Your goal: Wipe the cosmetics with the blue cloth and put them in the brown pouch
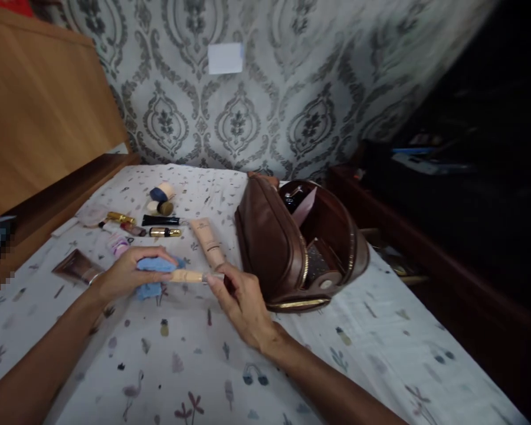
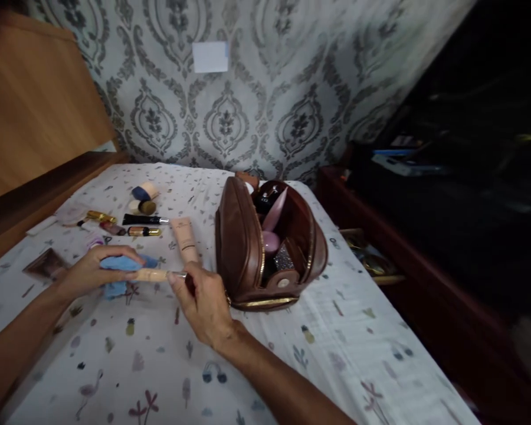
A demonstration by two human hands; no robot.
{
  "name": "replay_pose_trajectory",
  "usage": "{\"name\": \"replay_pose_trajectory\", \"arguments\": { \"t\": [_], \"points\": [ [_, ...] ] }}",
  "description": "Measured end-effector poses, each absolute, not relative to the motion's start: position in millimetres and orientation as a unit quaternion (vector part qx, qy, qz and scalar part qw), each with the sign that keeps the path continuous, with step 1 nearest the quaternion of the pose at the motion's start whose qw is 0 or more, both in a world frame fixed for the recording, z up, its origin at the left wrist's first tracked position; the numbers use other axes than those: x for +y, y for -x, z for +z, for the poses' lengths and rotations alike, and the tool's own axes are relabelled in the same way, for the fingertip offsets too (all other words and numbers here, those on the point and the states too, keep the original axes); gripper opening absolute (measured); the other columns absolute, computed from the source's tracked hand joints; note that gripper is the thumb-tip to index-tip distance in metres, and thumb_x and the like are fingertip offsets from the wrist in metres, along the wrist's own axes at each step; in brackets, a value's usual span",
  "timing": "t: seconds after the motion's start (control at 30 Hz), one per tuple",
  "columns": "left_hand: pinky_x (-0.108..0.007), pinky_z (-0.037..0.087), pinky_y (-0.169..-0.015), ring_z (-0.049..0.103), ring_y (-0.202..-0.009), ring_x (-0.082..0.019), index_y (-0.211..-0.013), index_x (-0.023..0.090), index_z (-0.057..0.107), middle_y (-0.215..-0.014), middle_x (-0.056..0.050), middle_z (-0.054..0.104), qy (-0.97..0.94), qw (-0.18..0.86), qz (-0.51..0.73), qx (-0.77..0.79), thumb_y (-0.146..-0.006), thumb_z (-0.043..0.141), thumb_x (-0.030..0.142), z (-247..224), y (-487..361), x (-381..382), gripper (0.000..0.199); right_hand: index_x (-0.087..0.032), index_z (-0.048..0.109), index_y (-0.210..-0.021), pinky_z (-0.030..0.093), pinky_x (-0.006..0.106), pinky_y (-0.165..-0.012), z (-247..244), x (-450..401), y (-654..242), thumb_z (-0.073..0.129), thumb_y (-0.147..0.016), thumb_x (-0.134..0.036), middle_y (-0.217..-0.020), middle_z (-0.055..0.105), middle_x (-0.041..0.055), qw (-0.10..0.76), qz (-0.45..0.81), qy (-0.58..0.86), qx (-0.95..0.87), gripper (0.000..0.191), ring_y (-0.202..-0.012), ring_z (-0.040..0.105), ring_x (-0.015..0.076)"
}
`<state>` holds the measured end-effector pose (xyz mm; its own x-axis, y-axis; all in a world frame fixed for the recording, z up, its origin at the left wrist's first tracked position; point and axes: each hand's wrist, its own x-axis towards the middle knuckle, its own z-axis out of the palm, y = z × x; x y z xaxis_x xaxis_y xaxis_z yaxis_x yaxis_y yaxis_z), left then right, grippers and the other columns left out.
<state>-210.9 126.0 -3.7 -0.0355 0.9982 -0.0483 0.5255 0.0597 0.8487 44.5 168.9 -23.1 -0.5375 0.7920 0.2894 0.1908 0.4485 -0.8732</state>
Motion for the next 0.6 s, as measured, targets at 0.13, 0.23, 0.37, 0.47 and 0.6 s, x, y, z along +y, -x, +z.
{"name": "replay_pose_trajectory", "arguments": {
  "t": [0.13,0.23,0.37,0.47,0.6],
  "points": [
    [-0.021,0.053,-0.058,0.066,-0.069,-0.018,-0.082,0.021,0.078,-0.082,-0.004,0.075,-0.618,0.326,0.345,0.627,-0.066,0.080,0.042,-0.5,208.1,125.9,0.026,-0.020,0.044,-0.066,0.027,0.023,-0.051,-20.6,167.8,-44.7,0.049,-0.097,-0.047,-0.058,0.038,-0.0059,0.369,0.412,0.315,-0.771,0.041,-0.053,0.035,0.0087],
    [-0.023,0.056,-0.058,0.067,-0.066,-0.020,-0.076,0.023,0.078,-0.076,-0.004,0.074,-0.620,0.306,0.369,0.621,-0.065,0.081,0.040,2.9,204.4,124.8,0.021,-0.020,0.040,-0.062,0.025,0.023,-0.050,-18.7,166.1,-45.0,0.051,-0.096,-0.046,-0.056,0.036,-0.0065,0.377,0.414,0.315,-0.766,0.044,-0.051,0.034,0.0082],
    [-0.026,0.058,-0.059,0.070,-0.069,-0.023,-0.073,0.024,0.079,-0.078,-0.007,0.076,-0.609,0.287,0.392,0.627,-0.060,0.085,0.040,4.2,204.8,122.6,0.021,-0.020,0.039,-0.058,0.025,0.023,-0.049,-16.3,164.2,-45.9,0.055,-0.095,-0.042,-0.052,0.035,-0.0071,0.378,0.417,0.325,-0.760,0.046,-0.049,0.034,0.0082],
    [-0.026,0.058,-0.055,0.069,-0.068,-0.023,-0.074,0.026,0.079,-0.081,-0.006,0.076,-0.583,0.289,0.402,0.644,-0.058,0.086,0.039,4.0,204.2,122.2,0.022,-0.019,0.053,-0.066,0.029,0.023,-0.049,-13.4,162.5,-47.1,0.056,-0.096,-0.038,-0.055,0.044,-0.0061,0.381,0.399,0.325,-0.768,0.035,-0.049,0.039,0.0095],
    [-0.028,0.059,-0.056,0.068,-0.069,-0.023,-0.071,0.027,0.078,-0.081,-0.003,0.075,-0.512,0.307,0.463,0.656,-0.050,0.089,0.036,9.0,192.4,123.0,0.025,-0.017,0.065,-0.099,0.045,0.024,-0.064,-3.9,158.3,-51.3,0.051,-0.096,-0.026,-0.080,0.066,0.0012,0.425,0.376,0.268,-0.779,0.016,-0.067,0.059,0.0134]
  ]
}}
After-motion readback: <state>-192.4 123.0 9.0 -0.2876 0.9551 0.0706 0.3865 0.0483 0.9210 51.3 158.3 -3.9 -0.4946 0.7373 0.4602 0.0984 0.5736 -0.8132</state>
